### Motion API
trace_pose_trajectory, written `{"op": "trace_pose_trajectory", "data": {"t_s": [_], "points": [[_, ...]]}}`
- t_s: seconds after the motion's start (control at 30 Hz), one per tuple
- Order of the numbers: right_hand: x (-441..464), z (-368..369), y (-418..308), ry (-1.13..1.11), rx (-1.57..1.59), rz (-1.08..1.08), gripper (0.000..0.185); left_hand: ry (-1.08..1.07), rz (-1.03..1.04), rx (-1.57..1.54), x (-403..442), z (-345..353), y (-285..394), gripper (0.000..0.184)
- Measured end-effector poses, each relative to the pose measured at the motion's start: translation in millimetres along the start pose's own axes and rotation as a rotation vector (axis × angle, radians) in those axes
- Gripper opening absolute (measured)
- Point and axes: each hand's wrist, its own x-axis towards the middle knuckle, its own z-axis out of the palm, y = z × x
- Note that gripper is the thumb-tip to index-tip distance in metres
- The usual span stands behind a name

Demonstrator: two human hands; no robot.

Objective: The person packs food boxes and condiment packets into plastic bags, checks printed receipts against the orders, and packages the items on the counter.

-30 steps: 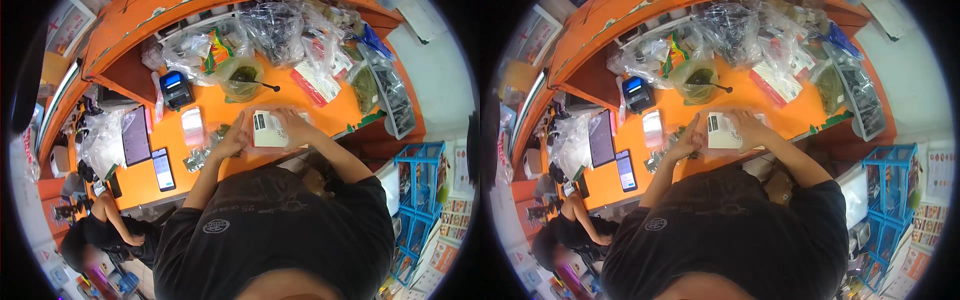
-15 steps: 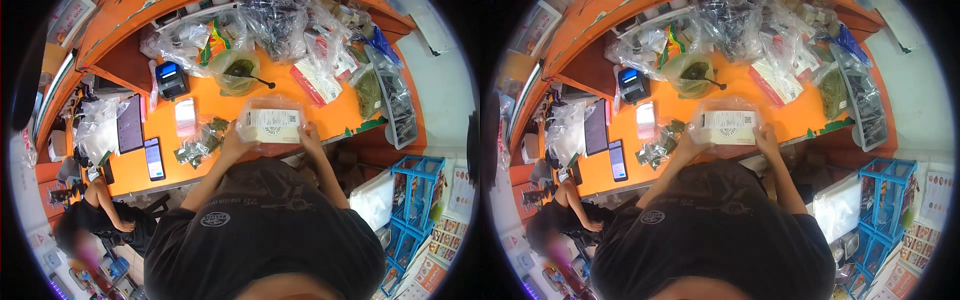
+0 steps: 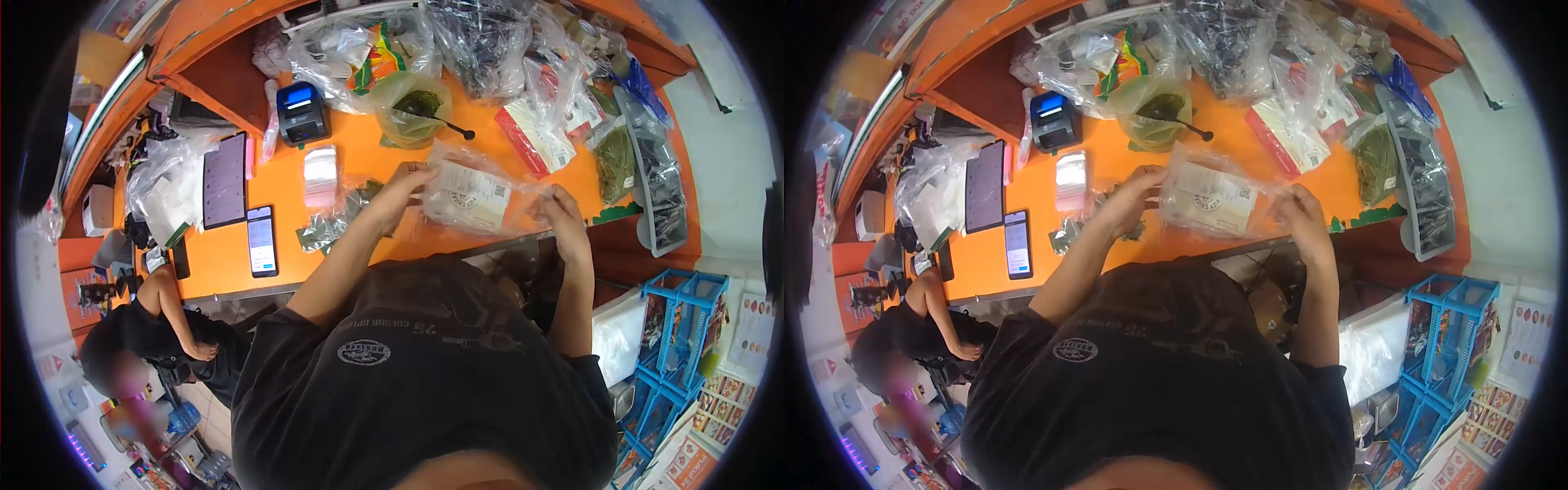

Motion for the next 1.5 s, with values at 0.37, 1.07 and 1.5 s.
{"op": "trace_pose_trajectory", "data": {"t_s": [0.37,1.07,1.5], "points": [[-49,-8,-51,0.254,-0.136,-0.193,0.012,0.259,0.351,0.648,-41,-25,55,0.035],[-84,17,-123,0.129,-0.006,-0.379,0.028,0.109,0.714,0.672,-119,23,137,0.022],[-67,89,-117,-0.394,-0.417,-0.561,0.013,-0.532,0.482,0.919,-56,43,38,0.099]]}}
